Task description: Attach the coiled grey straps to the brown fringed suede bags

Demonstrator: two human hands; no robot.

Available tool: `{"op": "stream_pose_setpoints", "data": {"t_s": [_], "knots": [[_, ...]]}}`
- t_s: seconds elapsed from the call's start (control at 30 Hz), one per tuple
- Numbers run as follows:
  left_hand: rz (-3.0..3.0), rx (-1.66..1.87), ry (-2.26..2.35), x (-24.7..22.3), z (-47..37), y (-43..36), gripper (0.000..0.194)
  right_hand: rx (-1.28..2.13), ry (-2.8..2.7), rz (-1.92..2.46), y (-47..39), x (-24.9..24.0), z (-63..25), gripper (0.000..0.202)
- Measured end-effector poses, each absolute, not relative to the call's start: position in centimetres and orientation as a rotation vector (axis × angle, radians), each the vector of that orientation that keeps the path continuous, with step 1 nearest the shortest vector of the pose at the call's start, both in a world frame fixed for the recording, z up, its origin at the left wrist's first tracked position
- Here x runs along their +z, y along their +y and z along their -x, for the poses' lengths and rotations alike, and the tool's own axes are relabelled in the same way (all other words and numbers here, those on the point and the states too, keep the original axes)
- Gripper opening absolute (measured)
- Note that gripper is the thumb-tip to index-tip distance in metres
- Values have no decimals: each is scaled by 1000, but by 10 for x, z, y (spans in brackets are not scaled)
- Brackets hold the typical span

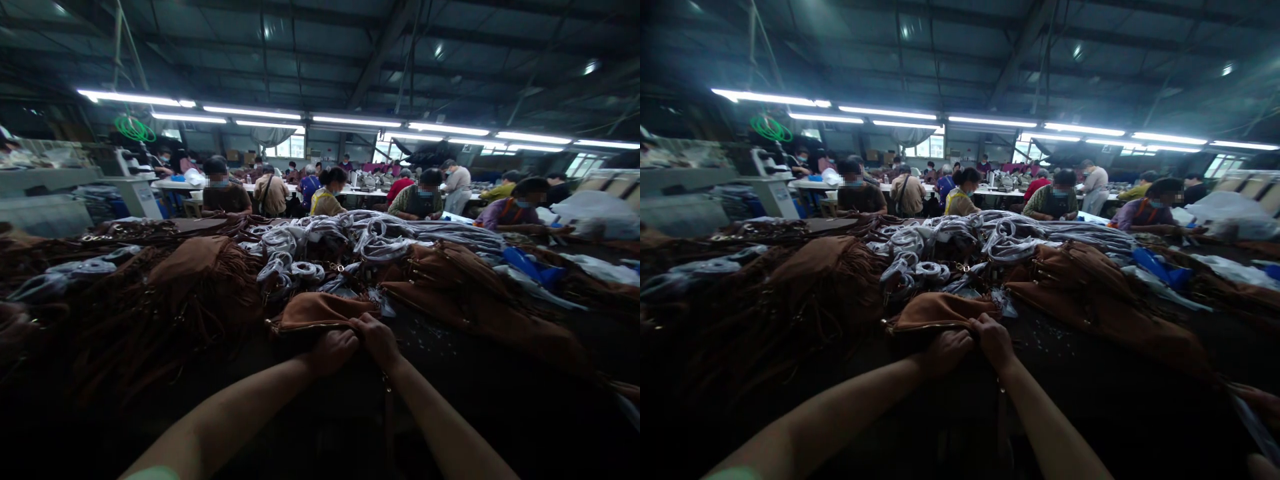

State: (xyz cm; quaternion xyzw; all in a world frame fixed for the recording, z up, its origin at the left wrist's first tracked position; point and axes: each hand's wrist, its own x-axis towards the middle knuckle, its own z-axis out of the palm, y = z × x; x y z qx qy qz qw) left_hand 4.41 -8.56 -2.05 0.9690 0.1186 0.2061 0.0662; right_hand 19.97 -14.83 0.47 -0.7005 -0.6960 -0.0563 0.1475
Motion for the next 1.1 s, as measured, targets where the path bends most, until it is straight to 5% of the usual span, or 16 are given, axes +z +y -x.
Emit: {"op": "stream_pose_setpoints", "data": {"t_s": [0.13,0.27,0.47,0.7,1.1], "knots": [[-3029,806,234,-32,-39,-83,30,-98,-2142,1931,-130,8,-195,26],[-2996,795,209,-22,-39,-74,23,347,-2237,1642,-120,10,-201,17],[-2850,646,532,-16,-52,-61,14,779,-1959,1512,-126,22,-242,27],[-2774,674,536,-23,-49,-58,15,157,-1395,2064,-82,34,-316,37],[-2570,818,481,-34,-49,-51,12,363,-1419,2395,-142,12,-355,24]]}}
